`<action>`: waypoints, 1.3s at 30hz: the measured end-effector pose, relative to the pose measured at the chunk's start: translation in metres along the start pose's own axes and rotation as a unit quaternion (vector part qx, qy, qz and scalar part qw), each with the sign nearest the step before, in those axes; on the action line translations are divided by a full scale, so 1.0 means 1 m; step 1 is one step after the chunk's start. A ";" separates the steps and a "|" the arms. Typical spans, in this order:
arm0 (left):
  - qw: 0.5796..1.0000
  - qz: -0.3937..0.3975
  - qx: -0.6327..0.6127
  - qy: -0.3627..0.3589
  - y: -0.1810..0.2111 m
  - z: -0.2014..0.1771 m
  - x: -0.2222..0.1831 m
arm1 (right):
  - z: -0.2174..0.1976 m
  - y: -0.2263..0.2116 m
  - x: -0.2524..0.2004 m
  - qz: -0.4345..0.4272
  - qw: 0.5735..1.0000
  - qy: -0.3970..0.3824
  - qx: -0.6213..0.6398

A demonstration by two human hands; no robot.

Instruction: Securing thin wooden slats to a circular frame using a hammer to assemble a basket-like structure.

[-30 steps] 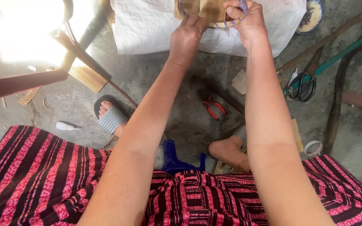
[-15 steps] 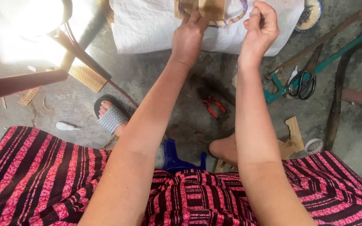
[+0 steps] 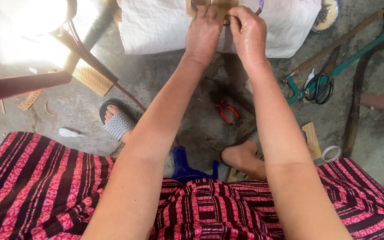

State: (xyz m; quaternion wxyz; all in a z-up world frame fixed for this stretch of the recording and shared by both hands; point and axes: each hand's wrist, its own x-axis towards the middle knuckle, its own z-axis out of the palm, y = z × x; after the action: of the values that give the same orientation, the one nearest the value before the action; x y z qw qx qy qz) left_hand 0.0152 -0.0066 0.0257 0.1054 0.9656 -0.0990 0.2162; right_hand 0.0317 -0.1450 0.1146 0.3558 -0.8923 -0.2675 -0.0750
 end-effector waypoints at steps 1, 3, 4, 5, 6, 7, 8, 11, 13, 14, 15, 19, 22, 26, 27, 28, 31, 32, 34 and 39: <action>1.000 -0.020 -0.017 -0.011 0.002 0.009 -0.002 | 0.002 0.002 0.000 0.004 1.000 -0.006 -0.001; 0.998 -0.037 -0.014 -0.049 0.007 0.008 -0.005 | 0.002 0.002 -0.002 0.008 1.000 -0.013 0.007; 0.995 -0.053 -0.010 -0.083 0.008 0.008 -0.005 | 0.002 0.003 -0.001 0.010 1.000 -0.018 0.014; 0.995 -0.053 -0.010 -0.082 0.008 0.001 -0.002 | 0.002 0.003 0.001 0.009 1.000 -0.018 0.014; 0.989 -0.081 -0.078 -0.092 0.009 -0.007 -0.001 | 0.002 0.003 0.000 0.011 1.000 -0.013 0.024; 0.978 -0.110 -0.145 -0.101 0.010 -0.014 0.000 | 0.002 0.003 -0.001 0.012 0.999 -0.009 0.034; 0.978 -0.109 -0.146 -0.101 0.009 -0.015 0.001 | 0.004 0.005 -0.001 0.012 0.999 -0.008 0.033; 0.964 -0.142 -0.183 -0.128 0.009 -0.021 0.004 | 0.008 0.006 -0.002 0.036 0.997 0.015 0.063; 0.962 -0.149 -0.194 -0.122 0.009 -0.025 0.007 | 0.011 0.006 -0.002 0.024 0.998 0.031 0.048; 0.962 -0.148 -0.194 -0.123 0.009 -0.024 0.007 | 0.010 0.002 -0.001 0.025 0.998 0.031 0.048; 0.961 -0.150 -0.194 -0.125 0.009 -0.023 0.008 | 0.009 -0.002 0.000 0.022 0.998 0.035 0.053; 0.955 -0.179 -0.219 -0.086 0.012 -0.016 0.008 | 0.006 -0.008 0.002 0.019 0.998 0.034 0.049; 0.941 -0.213 -0.249 -0.084 0.015 -0.018 0.011 | 0.008 -0.004 -0.003 0.015 0.998 0.028 0.049; 0.943 -0.202 -0.250 -0.082 0.014 -0.020 0.013 | 0.008 -0.007 -0.001 0.014 0.998 0.045 0.051; 0.942 -0.205 -0.255 -0.070 0.014 -0.021 0.013 | 0.009 -0.006 -0.002 0.018 0.998 0.046 0.050; 0.941 -0.208 -0.261 -0.059 0.015 -0.021 0.013 | 0.010 -0.005 -0.002 0.022 0.998 0.046 0.049; 0.936 -0.226 -0.264 -0.054 0.018 -0.029 0.017 | 0.007 -0.009 -0.001 0.025 0.997 0.044 0.052; 0.936 -0.226 -0.264 -0.055 0.018 -0.027 0.016 | 0.009 -0.006 -0.002 0.025 0.997 0.044 0.053; 0.940 -0.222 -0.257 -0.034 0.018 -0.024 0.015 | 0.011 0.001 -0.003 0.007 0.998 0.043 0.035; 0.937 -0.227 -0.264 -0.028 0.018 -0.027 0.014 | 0.009 -0.003 -0.002 0.001 0.999 0.043 0.018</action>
State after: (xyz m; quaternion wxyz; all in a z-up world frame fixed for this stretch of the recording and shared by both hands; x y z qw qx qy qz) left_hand 0.0128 -0.0196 0.0584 0.3997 0.9056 0.0661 0.1255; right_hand 0.0279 -0.1382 0.1086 0.3829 -0.8820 -0.2526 -0.1079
